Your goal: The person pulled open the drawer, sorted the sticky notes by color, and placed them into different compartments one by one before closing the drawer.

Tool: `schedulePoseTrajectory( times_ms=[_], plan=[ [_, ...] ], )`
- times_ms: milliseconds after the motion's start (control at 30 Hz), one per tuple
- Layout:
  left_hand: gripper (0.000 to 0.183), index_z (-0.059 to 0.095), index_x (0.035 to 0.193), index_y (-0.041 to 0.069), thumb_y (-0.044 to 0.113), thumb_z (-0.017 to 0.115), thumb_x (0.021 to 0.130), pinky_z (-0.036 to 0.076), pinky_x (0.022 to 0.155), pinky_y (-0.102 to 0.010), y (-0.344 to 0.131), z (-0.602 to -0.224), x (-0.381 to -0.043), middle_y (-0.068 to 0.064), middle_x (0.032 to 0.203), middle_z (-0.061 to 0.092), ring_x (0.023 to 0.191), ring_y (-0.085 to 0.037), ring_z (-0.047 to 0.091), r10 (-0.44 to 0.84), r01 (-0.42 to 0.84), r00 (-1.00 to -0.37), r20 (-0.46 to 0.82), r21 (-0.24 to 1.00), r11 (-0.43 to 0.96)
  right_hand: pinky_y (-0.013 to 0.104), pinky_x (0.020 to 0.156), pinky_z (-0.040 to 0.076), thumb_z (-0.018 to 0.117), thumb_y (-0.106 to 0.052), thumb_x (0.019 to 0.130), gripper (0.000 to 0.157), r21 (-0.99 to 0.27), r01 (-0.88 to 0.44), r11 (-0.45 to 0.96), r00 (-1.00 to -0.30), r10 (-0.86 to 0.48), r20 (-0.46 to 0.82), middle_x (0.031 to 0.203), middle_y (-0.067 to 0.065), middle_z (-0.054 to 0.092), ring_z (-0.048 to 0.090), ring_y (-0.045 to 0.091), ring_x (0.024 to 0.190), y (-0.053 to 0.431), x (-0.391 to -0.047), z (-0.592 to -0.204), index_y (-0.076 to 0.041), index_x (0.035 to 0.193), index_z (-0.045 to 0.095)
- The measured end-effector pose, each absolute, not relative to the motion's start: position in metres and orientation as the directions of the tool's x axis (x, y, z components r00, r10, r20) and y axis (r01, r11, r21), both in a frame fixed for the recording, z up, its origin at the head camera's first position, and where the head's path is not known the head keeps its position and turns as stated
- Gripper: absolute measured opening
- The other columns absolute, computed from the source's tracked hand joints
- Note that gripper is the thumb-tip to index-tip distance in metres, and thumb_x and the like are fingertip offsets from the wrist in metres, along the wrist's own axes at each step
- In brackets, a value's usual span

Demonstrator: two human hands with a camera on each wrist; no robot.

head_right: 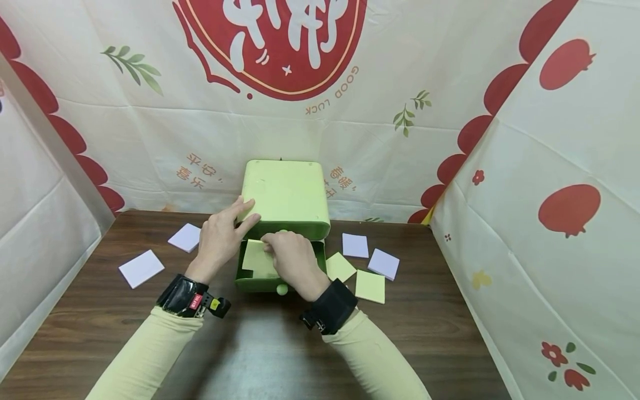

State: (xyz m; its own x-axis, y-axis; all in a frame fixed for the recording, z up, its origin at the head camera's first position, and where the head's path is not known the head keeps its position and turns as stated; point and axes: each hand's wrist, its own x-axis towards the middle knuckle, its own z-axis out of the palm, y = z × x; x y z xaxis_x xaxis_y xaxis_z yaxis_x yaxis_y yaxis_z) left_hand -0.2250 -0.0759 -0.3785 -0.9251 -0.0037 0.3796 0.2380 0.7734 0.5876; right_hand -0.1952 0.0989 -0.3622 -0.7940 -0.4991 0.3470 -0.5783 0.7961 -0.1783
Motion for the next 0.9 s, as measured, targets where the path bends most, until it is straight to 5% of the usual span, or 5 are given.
schedulePoseTrajectory(
  times_ms=[300,467,733,900],
  plan=[
    [0.05,0.056,0.137,0.033,0.057,0.054,0.093,0.037,0.048,-0.03,-0.076,-0.379,-0.226,-0.002,0.147,0.05,0.048,-0.021,0.047,-0.004,0.228,-0.929,0.371,0.579,0.783,0.033,0.056,0.052,0.067,-0.016,0.092,0.011,-0.082,-0.521,0.85,-0.842,-0.496,0.213,0.08,-0.004,0.071,0.065,0.017,0.067,0.096,-0.202,-0.378,-0.022,0.095,0.075],
    [0.05,0.056,0.137,0.033,0.057,0.054,0.093,0.036,0.046,-0.03,-0.076,-0.378,-0.226,-0.002,0.147,0.05,0.046,-0.02,0.041,-0.004,0.227,-0.929,0.369,0.581,0.782,0.03,0.05,0.043,0.065,-0.014,0.092,0.015,-0.065,-0.507,0.86,-0.857,-0.494,0.149,0.065,-0.007,0.058,0.054,0.012,0.057,0.095,-0.204,-0.384,-0.022,0.081,0.07],
    [0.05,0.056,0.137,0.033,0.057,0.054,0.094,0.035,0.047,-0.03,-0.075,-0.378,-0.226,-0.002,0.147,0.05,0.045,-0.02,0.041,-0.003,0.224,-0.932,0.363,0.584,0.78,0.036,0.063,0.055,0.068,-0.017,0.092,0.015,-0.102,-0.507,0.856,-0.861,-0.5,0.091,0.093,-0.004,0.076,0.071,0.02,0.08,0.097,-0.213,-0.396,-0.022,0.102,0.077],
    [0.05,0.056,0.137,0.033,0.057,0.054,0.094,0.035,0.047,-0.03,-0.076,-0.379,-0.226,-0.002,0.147,0.05,0.045,-0.02,0.041,-0.003,0.226,-0.93,0.367,0.58,0.783,0.034,0.065,0.055,0.066,-0.017,0.093,0.017,-0.144,-0.514,0.846,-0.857,-0.503,0.109,0.095,-0.004,0.076,0.071,0.017,0.08,0.099,-0.218,-0.404,-0.022,0.105,0.077]
  ],
)
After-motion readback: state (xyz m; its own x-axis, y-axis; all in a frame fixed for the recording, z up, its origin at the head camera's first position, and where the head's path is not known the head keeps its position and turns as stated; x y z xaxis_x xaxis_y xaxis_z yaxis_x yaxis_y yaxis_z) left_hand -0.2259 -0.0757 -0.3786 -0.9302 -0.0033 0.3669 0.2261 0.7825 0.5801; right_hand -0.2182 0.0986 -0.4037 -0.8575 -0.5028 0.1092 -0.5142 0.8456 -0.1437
